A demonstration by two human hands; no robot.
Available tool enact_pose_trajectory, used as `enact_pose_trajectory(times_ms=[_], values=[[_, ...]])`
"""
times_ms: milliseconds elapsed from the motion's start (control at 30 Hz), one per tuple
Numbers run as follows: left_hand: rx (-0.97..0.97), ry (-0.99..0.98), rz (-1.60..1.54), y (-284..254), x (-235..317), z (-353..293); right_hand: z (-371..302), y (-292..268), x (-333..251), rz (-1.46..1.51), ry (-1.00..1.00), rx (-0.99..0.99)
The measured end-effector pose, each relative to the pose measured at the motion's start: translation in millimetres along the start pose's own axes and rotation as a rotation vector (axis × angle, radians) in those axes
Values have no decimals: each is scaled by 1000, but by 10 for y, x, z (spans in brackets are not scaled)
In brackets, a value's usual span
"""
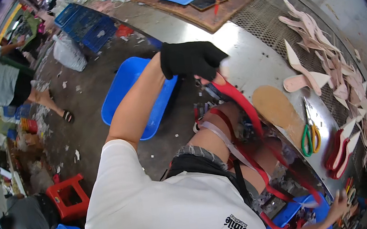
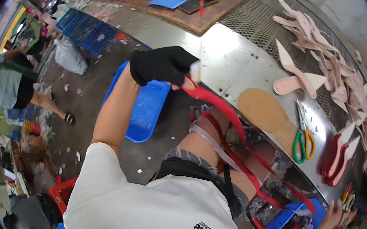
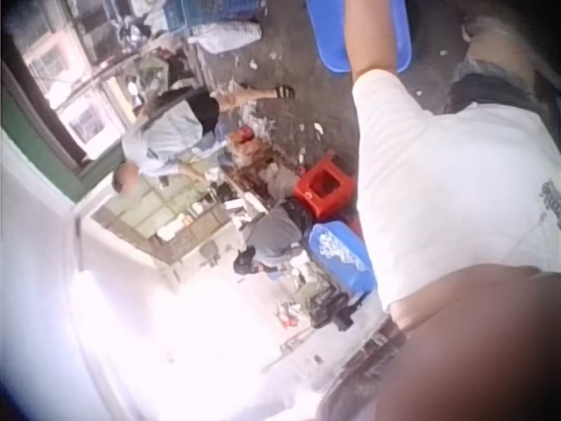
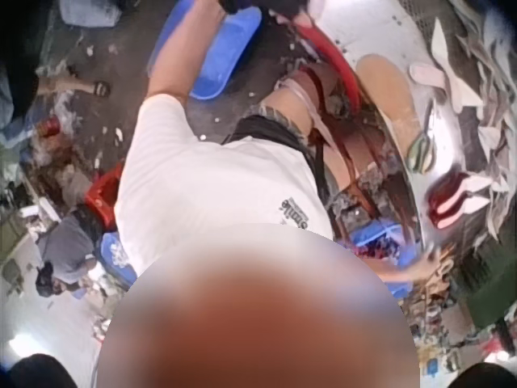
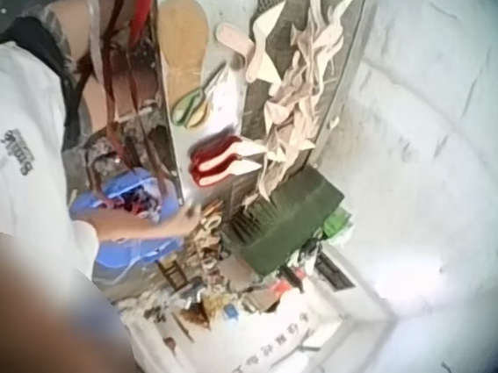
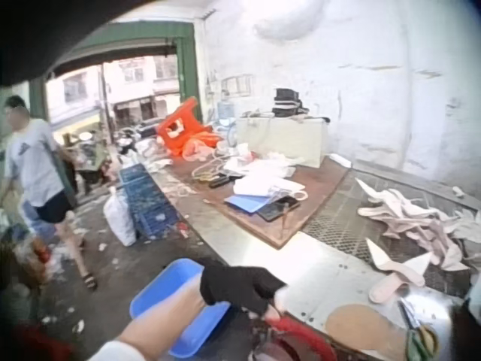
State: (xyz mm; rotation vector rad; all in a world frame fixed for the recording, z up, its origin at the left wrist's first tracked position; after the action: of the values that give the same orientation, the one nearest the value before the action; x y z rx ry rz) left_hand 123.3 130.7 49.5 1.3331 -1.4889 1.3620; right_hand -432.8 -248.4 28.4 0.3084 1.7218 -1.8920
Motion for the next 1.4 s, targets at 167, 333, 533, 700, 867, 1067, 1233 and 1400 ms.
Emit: enact_pose_trajectory(times_ms=[167,333,533,700,867,1067,1233,1400], values=[[-246,251,328,830,549,764,-638,1121,-1721,731,-445,-432],[104,501,937,941,608,1088,-914,1713,-2474,1009,-443,-1043],[56,135,37,837,141,1097,-1042,1736,-2327,1090,-210,-959],[97,101,-746,1501,-129,1165,-1034,1892,-2073,841,-499,-778],[277,105,-806,1699,-115,979,-254,1651,-1677,-35,-731,13],[276,-23,-709,1836,-114,897,-24,1845,-1529,-263,-579,-176],[263,-29,-739,1839,-188,853,90,1750,-1343,-296,-544,-172],[220,-49,-783,1845,-268,874,-305,1472,-1299,571,-263,-502]])
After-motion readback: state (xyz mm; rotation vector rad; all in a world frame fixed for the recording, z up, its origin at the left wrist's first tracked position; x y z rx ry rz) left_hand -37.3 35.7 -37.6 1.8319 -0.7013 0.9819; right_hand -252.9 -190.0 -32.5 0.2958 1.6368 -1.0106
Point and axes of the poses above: each hand's wrist, its own z-axis towards the middle knuckle, its own y-axis out of the palm, x = y × z, the point moved 1 cm from there along z, towards the middle knuckle, and after that the axes turned 1 degree about -x, right-handed, at the moved point
